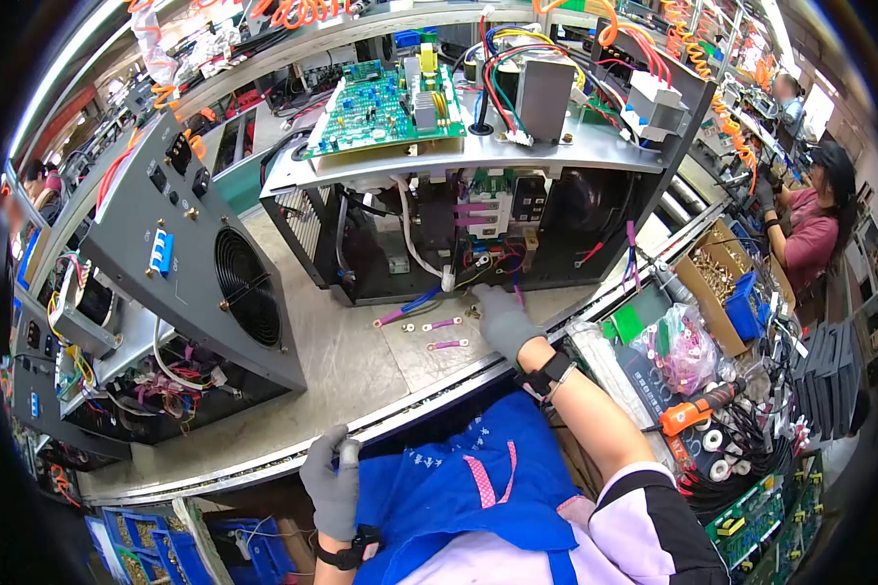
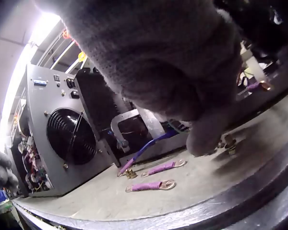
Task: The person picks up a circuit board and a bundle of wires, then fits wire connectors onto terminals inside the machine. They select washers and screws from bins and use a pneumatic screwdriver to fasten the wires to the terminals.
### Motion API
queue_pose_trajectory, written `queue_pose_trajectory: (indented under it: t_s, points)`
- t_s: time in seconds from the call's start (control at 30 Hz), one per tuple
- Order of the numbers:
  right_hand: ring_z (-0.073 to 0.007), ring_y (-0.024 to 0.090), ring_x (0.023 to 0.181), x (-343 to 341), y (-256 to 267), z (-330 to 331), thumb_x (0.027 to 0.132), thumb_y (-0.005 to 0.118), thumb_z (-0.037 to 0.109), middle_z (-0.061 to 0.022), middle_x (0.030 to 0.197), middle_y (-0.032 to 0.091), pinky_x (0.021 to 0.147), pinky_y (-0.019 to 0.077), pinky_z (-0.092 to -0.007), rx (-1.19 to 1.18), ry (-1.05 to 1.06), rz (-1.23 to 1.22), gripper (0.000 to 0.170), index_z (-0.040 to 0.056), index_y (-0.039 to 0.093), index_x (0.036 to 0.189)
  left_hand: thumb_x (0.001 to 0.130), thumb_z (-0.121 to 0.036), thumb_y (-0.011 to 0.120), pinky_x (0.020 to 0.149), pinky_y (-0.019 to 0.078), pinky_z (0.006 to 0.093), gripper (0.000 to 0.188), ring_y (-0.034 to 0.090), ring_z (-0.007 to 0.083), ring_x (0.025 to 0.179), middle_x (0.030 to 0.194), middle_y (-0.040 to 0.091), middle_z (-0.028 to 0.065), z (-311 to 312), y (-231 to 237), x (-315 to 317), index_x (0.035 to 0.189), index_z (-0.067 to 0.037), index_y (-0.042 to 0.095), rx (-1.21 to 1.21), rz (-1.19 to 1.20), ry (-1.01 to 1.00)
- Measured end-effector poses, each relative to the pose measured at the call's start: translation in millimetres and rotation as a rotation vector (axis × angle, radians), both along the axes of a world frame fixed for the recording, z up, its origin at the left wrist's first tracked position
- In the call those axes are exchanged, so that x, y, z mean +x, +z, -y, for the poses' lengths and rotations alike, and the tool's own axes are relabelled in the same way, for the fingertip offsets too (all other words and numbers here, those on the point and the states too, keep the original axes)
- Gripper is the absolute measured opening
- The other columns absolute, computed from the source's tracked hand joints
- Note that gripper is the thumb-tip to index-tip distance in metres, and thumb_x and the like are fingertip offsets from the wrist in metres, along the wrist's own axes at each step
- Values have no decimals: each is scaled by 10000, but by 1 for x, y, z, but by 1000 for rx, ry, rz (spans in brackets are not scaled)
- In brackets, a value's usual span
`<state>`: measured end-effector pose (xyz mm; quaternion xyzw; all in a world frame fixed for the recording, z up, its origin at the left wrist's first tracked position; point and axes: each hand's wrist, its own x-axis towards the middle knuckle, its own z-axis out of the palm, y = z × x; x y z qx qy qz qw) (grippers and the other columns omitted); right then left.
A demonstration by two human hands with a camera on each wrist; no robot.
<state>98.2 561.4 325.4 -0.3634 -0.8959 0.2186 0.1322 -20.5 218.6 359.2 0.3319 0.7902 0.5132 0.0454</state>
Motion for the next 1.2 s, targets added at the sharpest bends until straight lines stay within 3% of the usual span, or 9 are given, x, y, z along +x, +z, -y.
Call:
queue_pose_trajectory:
  t_s: [0.07, 0.27, 0.37, 0.47, 0.57, 0.77, 0.97, 1.07, 1.2]
  points:
    - [-418, 609, 1056, 2, -9, -14, 831, 574, 18, -234, 1100, 639, 885, 517, -447, -91, -26, -55, 405, 43, 590, 1234, 844, -117, 690, 738, 515, 334, 224, 648, 240, 754, 837, 665, 138, 5, -7, 4, 1028, 11, 687, 21, 36, 6]
    - [-232, 677, 698, 18, 15, 0, 871, 586, 73, -165, 898, 680, 685, 543, -354, -465, -251, -449, 331, 31, 632, 1195, 853, -97, 669, 793, 527, 329, 235, 683, 225, 802, 863, 702, 142, 16, -20, 10, 1047, 35, 682, 59, 189, 5]
    - [-156, 651, 625, 28, 22, 2, 888, 572, 76, -137, 852, 671, 621, 528, -328, -343, -220, -376, 304, 33, 641, 1181, 857, -87, 655, 805, 533, 324, 234, 701, 224, 819, 883, 716, 149, 17, -22, 8, 1051, 42, 680, 56, 210, 15]
    - [-180, 657, 619, 36, 18, 4, 884, 567, 91, -140, 835, 679, 613, 523, -331, -361, -229, -441, 288, 42, 658, 1153, 860, -81, 645, 794, 538, 321, 233, 707, 224, 813, 880, 719, 150, 15, -18, 6, 1052, 47, 678, 50, 242, 8]
    - [-230, 691, 725, 37, 26, 10, 882, 569, 130, -140, 908, 698, 684, 537, -365, -291, -199, -227, 283, 78, 671, 1140, 860, -73, 641, 779, 539, 318, 230, 704, 217, 794, 857, 715, 144, 9, -25, 4, 1052, 49, 677, 49, 271, -10]
    - [-310, 645, 999, 14, 22, -5, 866, 588, 214, -118, 1019, 691, 845, 519, -441, 110, -4, 70, 228, 151, 700, 1054, 859, -81, 667, 758, 531, 311, 226, 686, 207, 776, 852, 704, 141, -11, -22, 2, 1051, 37, 679, 18, 250, -33]
    - [-331, 638, 938, -7, 9, -21, 837, 605, 205, -119, 979, 677, 815, 509, -458, 83, 50, 237, 229, 122, 710, 1024, 875, -73, 650, 752, 531, 301, 215, 674, 194, 784, 878, 697, 135, -28, -23, -2, 1055, 43, 671, -38, 191, -68]
    - [-333, 639, 940, -7, 7, -25, 837, 619, 231, -120, 985, 679, 816, 511, -451, 83, -3, 213, 240, 128, 710, 1033, 891, -55, 626, 752, 536, 292, 211, 674, 179, 790, 887, 696, 131, -34, -12, -4, 1064, 60, 660, -67, 172, -89]
    - [-334, 643, 941, 27, 26, -4, 878, 589, 266, -123, 992, 679, 808, 513, -463, 78, -25, -86, 235, 147, 684, 1058, 875, -115, 666, 774, 529, 310, 245, 678, 206, 827, 920, 704, 139, -35, -17, -9, 1075, 25, 675, -90, 249, -51]
